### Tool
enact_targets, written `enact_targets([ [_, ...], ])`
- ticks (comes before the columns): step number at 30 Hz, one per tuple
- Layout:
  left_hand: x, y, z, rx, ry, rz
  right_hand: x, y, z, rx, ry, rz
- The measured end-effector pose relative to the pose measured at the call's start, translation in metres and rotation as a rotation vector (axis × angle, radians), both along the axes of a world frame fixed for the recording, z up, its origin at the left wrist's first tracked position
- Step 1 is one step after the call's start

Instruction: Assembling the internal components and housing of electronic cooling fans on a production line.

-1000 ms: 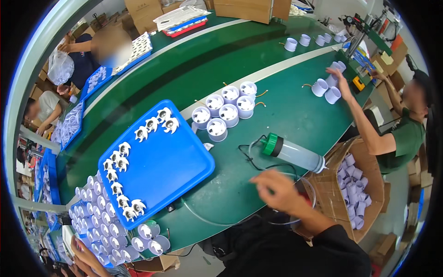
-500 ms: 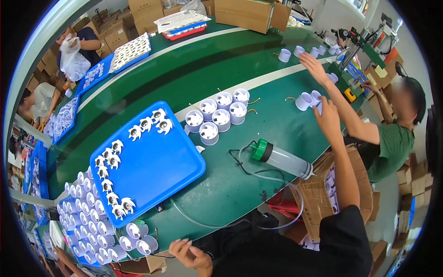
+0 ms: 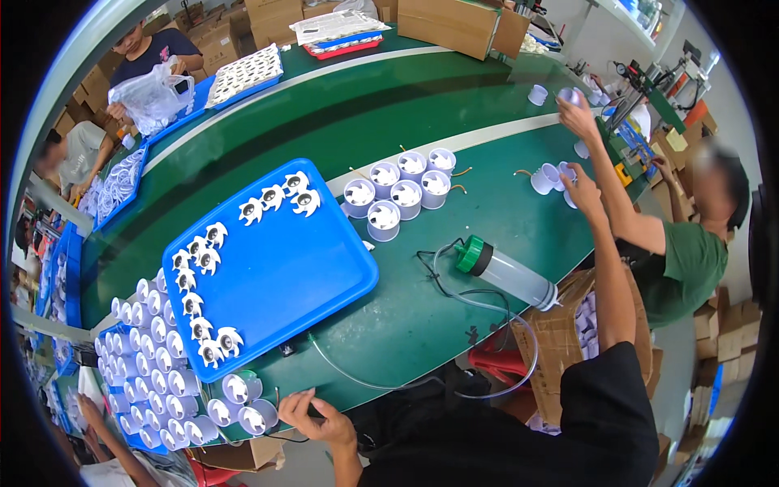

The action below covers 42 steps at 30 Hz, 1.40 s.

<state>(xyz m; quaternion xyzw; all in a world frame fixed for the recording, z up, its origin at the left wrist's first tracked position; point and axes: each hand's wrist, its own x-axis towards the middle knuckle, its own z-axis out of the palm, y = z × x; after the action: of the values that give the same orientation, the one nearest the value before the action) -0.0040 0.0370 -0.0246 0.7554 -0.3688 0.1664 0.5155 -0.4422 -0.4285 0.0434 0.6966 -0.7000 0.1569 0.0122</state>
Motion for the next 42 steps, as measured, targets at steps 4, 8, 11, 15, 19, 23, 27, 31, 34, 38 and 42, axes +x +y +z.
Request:
enact_targets([
  [4,0.001,0.001,0.001,0.099,-0.039,-0.039,0.015,-0.002,0.01,0.128,-0.064,-0.055],
  [8,0.001,0.002,0.001,0.136,-0.067,-0.079,0.001,-0.02,0.012,0.163,-0.015,0.019],
  [11,0.0,0.001,0.004,0.154,-0.067,-0.075,0.016,-0.015,0.012,0.08,-0.088,0.111],
  [15,0.002,0.004,0.009,0.175,-0.031,-0.06,0.092,0.042,0.058,0.138,-0.176,0.293],
  [19,0.001,0.001,0.022,0.172,0.012,-0.104,0.173,0.164,0.095,0.133,-0.395,0.635],
  [23,-0.008,-0.015,0.038,0.313,0.073,-0.324,0.265,0.26,0.067,0.351,-0.339,0.946],
  [27,-0.015,-0.051,0.041,0.549,0.059,-0.513,0.3,0.291,0.036,0.33,-0.287,0.97],
  [31,-0.01,-0.04,0.028,0.496,0.085,-0.463,0.266,0.276,0.059,0.325,-0.473,0.724],
  [34,-0.008,-0.041,0.035,0.467,0.106,-0.476,0.211,0.239,0.058,-0.059,0.022,0.572],
  [38,-0.009,-0.046,0.039,0.453,0.198,-0.478,0.165,0.206,0.012,0.198,-0.072,0.525],
  [42,-0.007,-0.044,0.036,0.461,0.229,-0.488,0.156,0.193,0.019,0.277,-0.108,0.539],
])
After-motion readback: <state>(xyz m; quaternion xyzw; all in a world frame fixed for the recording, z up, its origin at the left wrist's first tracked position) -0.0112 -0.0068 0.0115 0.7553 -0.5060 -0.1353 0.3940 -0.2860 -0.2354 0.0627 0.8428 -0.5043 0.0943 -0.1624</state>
